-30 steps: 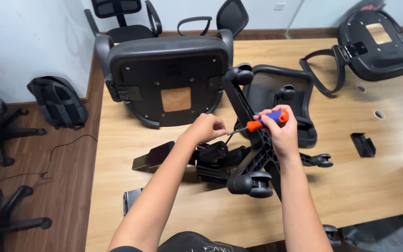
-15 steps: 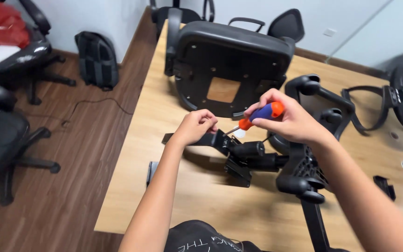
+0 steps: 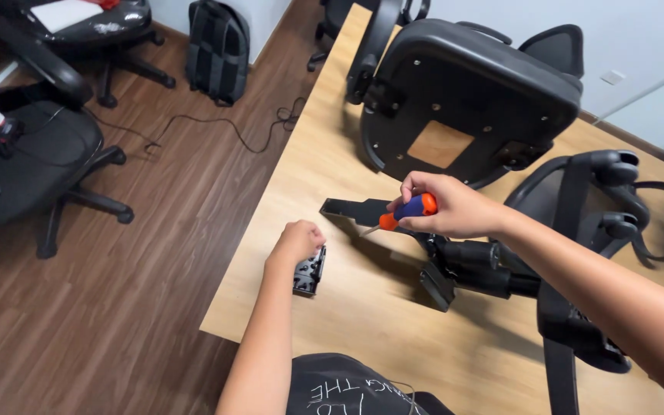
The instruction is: The person assembles an office chair by using a screwdriver to tighten screws on the chair base, then inserts the gas lift cylinder and secures it with a metal bracket and screws. The person aligns and fastens components on a wooden table in an office setting.
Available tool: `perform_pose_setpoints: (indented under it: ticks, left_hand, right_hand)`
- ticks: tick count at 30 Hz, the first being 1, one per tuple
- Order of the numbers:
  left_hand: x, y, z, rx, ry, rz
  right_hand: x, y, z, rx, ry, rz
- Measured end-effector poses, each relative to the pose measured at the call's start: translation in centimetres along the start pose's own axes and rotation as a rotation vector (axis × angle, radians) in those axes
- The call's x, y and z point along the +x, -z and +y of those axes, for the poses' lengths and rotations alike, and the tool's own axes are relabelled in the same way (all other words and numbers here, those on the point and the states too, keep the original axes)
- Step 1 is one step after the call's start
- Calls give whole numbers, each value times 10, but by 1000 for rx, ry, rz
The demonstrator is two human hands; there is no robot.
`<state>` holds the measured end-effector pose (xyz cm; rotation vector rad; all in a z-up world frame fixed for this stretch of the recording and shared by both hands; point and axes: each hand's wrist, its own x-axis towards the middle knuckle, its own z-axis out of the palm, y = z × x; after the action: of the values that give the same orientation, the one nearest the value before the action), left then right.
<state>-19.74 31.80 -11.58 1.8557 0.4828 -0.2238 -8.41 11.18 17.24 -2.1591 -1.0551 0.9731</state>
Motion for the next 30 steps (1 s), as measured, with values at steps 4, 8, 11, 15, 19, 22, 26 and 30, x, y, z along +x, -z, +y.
perform_pose_setpoints:
  ticks: [4, 8, 11, 15, 19, 22, 26, 30]
  left_hand:
    - [10, -27, -56, 130, 68, 91]
    - [26, -57, -99, 301, 39, 191]
    - [39, -69, -112, 388, 52, 225]
    - [23, -51, -68, 451, 111, 185]
    - [19, -42, -4, 443, 61, 199]
    - [18, -43, 51, 375, -90, 248]
    - [4, -51, 123, 216, -296, 247]
    - [0, -76, 152, 127, -353, 185]
  right_hand:
    - [13, -15, -2, -61, 12, -31]
    - [12, -21, -3, -31, 4, -90]
    - [5, -18, 1, -8, -5, -69]
    - [-10, -8, 18, 36, 21, -12]
    - [-32, 9, 30, 47, -55, 81]
    - [-54, 23, 41, 105, -74, 206]
    - [-83, 43, 61, 110, -192, 341]
    - [-117, 57, 83, -80, -101, 464]
